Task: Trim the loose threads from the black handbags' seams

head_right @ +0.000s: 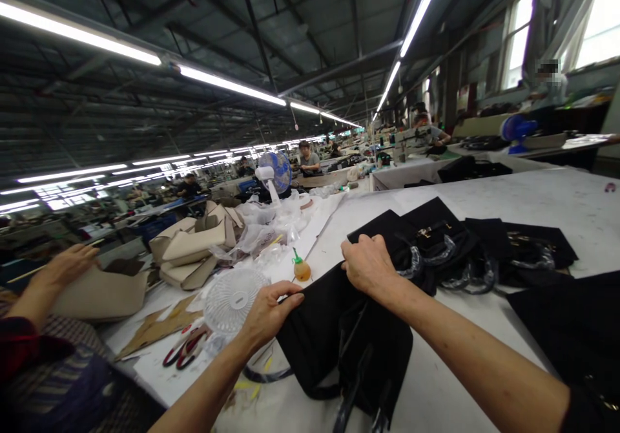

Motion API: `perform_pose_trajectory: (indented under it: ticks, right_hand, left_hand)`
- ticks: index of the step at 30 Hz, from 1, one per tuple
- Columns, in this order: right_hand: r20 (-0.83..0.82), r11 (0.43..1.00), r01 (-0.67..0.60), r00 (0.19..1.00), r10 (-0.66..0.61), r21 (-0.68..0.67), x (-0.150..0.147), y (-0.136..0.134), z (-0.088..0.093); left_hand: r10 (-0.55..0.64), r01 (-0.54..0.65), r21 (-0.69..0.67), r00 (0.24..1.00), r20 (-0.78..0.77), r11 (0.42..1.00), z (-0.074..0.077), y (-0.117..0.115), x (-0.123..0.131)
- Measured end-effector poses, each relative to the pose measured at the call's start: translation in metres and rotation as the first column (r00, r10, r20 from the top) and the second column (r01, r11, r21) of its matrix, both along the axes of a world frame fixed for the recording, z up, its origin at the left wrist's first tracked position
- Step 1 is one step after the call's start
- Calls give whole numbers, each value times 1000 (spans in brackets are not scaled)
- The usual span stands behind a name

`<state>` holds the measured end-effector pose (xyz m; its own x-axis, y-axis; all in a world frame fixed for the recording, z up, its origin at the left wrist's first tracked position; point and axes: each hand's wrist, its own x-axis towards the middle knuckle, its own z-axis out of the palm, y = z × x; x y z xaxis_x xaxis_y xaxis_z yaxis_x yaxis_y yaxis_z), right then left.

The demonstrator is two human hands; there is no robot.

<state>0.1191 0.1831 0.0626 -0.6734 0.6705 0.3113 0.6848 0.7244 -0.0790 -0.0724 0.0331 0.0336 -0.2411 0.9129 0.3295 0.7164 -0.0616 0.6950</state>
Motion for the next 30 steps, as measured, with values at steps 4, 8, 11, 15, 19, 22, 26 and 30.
perform_pose_trajectory:
  ticks: [4,8,11,15,19,22,26,30]
  right_hand:
    - [2,1000,-20,1000,20,-10,0,3,1]
    - [4,999,-35,999,35,-30,0,6,2]
    - [-9,999,-27,1000,26,-37,0,9,1]
    - [-29,998,-38,999,37,-40,-2,10,-1]
    - [-43,999,-41,998,39,-33,-4,9,-3]
    - [-51,999,-38,998,36,-27,-3,9,-4]
    - [-52,999,-39,998,38,-29,-3,9,-4]
    - [-54,998,-45,998,43,-37,-3,8,-3]
  left_hand:
    - [-7,7,1,1000,20,1000,1,0,2]
    - [35,-29,-35,981,191,999,-7,-5,0]
    - [56,-40,-43,880,471,998,-17,-11,-7]
    - [41,-27,-30,742,669,999,-25,-18,-18]
    - [46,-29,-36,708,705,999,-27,-18,-18]
    - [68,-61,-34,714,697,998,-28,-15,-15]
    - [111,-119,-35,731,674,992,-29,-14,-14]
    - [140,-148,-42,750,647,988,-26,-14,-14]
